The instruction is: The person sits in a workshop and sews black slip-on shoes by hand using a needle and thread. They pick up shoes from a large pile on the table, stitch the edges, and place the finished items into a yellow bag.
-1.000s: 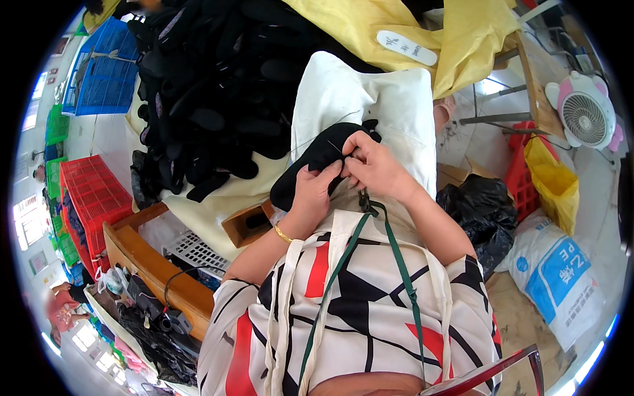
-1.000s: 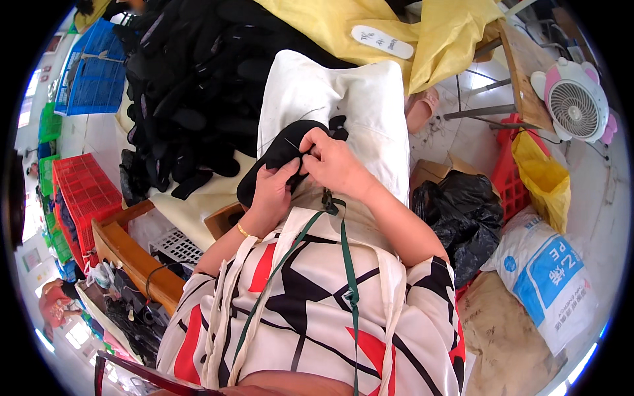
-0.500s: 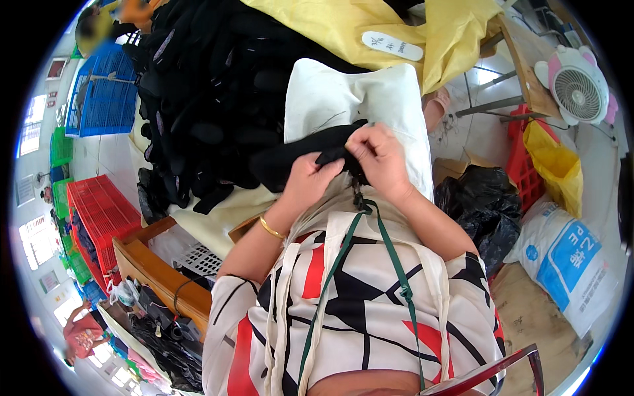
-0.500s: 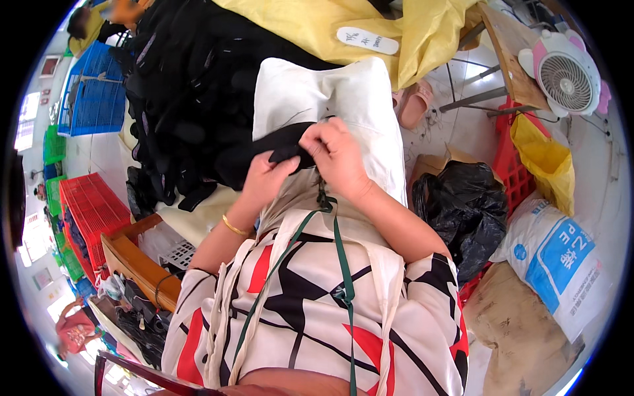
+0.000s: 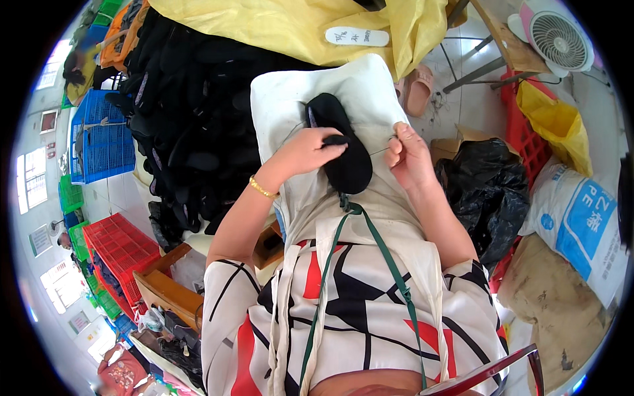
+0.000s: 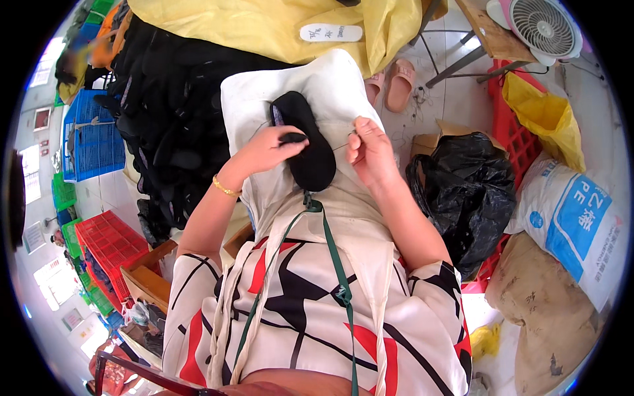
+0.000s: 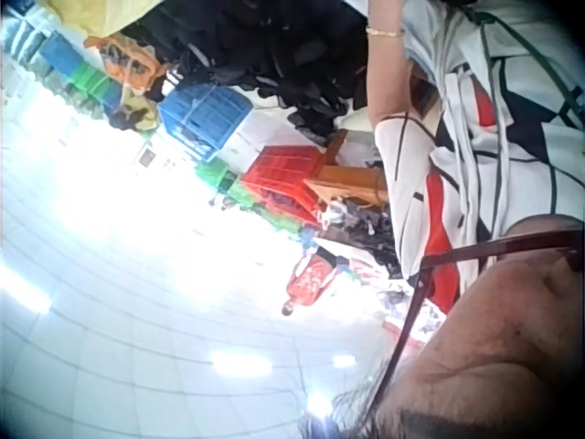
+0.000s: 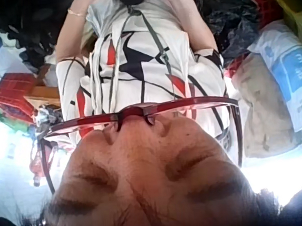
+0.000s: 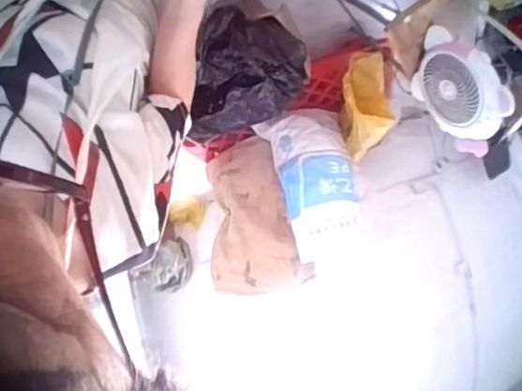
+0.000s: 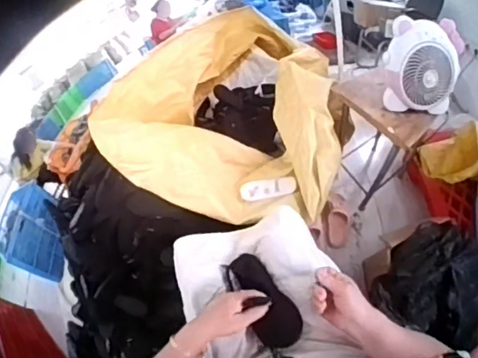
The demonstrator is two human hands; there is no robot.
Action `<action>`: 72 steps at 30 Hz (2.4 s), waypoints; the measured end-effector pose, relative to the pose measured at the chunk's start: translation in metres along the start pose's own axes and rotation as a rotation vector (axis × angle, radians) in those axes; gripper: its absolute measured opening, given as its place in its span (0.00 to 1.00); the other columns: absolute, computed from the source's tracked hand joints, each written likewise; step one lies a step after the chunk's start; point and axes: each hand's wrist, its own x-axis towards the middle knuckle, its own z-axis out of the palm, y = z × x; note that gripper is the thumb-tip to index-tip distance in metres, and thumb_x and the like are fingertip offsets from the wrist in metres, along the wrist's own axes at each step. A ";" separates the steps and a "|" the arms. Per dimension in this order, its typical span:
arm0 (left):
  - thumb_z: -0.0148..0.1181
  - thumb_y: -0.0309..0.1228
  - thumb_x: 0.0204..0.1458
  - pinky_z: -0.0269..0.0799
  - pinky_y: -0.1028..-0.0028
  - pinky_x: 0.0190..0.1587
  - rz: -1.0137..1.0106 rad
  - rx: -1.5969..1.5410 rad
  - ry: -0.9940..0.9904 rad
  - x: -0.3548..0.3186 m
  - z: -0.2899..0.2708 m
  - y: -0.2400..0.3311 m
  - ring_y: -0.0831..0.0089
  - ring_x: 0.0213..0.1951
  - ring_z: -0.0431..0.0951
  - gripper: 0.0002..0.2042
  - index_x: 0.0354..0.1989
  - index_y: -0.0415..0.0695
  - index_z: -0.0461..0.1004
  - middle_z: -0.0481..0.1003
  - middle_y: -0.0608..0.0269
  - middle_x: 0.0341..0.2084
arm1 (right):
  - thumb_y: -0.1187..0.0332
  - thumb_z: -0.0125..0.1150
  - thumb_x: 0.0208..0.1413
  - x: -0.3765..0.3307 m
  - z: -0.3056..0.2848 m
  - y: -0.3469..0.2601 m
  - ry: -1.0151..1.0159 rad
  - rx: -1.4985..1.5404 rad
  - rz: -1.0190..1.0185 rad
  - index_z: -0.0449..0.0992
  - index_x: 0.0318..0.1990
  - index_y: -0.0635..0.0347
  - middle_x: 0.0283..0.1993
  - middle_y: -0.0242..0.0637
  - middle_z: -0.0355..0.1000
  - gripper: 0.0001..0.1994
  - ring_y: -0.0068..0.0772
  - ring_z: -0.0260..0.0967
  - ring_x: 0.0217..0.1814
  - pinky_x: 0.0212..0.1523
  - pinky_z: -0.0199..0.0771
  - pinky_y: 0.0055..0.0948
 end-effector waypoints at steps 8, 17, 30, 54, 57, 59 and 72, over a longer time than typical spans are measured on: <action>0.60 0.34 0.58 0.66 0.75 0.30 -0.071 -0.209 0.331 -0.041 0.030 -0.011 0.75 0.24 0.68 0.11 0.38 0.36 0.76 0.71 0.60 0.20 | 0.62 0.57 0.65 0.001 -0.007 0.016 -0.005 -0.110 0.023 0.71 0.38 0.55 0.20 0.27 0.64 0.08 0.21 0.58 0.17 0.20 0.59 0.21; 0.62 0.36 0.55 0.67 0.71 0.29 -0.038 -0.097 0.215 -0.049 0.018 -0.013 0.71 0.22 0.66 0.13 0.36 0.36 0.72 0.70 0.58 0.20 | 0.64 0.57 0.66 0.004 0.005 0.017 -0.010 -0.173 0.038 0.71 0.40 0.57 0.20 0.26 0.61 0.07 0.20 0.55 0.18 0.20 0.56 0.21; 0.63 0.32 0.58 0.66 0.82 0.22 -0.366 -0.740 0.360 -0.063 0.064 -0.009 0.84 0.25 0.72 0.10 0.40 0.39 0.71 0.72 0.68 0.25 | 0.65 0.56 0.66 -0.002 0.002 -0.026 -0.018 -0.080 -0.118 0.71 0.39 0.56 0.21 0.23 0.57 0.06 0.16 0.49 0.20 0.21 0.50 0.20; 0.54 0.35 0.64 0.75 0.77 0.26 -0.454 -1.372 0.347 -0.065 0.070 -0.012 0.72 0.29 0.81 0.09 0.42 0.41 0.74 0.80 0.57 0.33 | 0.71 0.58 0.60 -0.027 0.029 0.038 -0.244 -1.090 -0.115 0.78 0.41 0.60 0.26 0.37 0.74 0.05 0.19 0.65 0.23 0.27 0.68 0.23; 0.54 0.35 0.64 0.75 0.77 0.26 -0.448 -1.387 0.341 -0.064 0.070 -0.013 0.72 0.29 0.81 0.09 0.42 0.41 0.74 0.80 0.57 0.33 | 0.71 0.58 0.60 -0.026 0.030 0.039 -0.245 -1.115 -0.133 0.78 0.41 0.60 0.27 0.38 0.75 0.05 0.21 0.66 0.23 0.28 0.69 0.23; 0.54 0.35 0.64 0.75 0.77 0.26 -0.457 -1.390 0.346 -0.064 0.070 -0.012 0.72 0.29 0.81 0.09 0.42 0.42 0.74 0.80 0.58 0.33 | 0.71 0.58 0.60 -0.026 0.029 0.040 -0.249 -1.125 -0.143 0.78 0.41 0.60 0.28 0.39 0.76 0.05 0.22 0.67 0.24 0.29 0.70 0.24; 0.55 0.33 0.63 0.75 0.78 0.26 -0.457 -1.393 0.363 -0.065 0.070 -0.009 0.72 0.28 0.81 0.07 0.41 0.42 0.73 0.80 0.58 0.32 | 0.71 0.58 0.60 -0.025 0.030 0.042 -0.257 -1.127 -0.167 0.77 0.41 0.61 0.29 0.40 0.76 0.05 0.24 0.68 0.24 0.30 0.71 0.24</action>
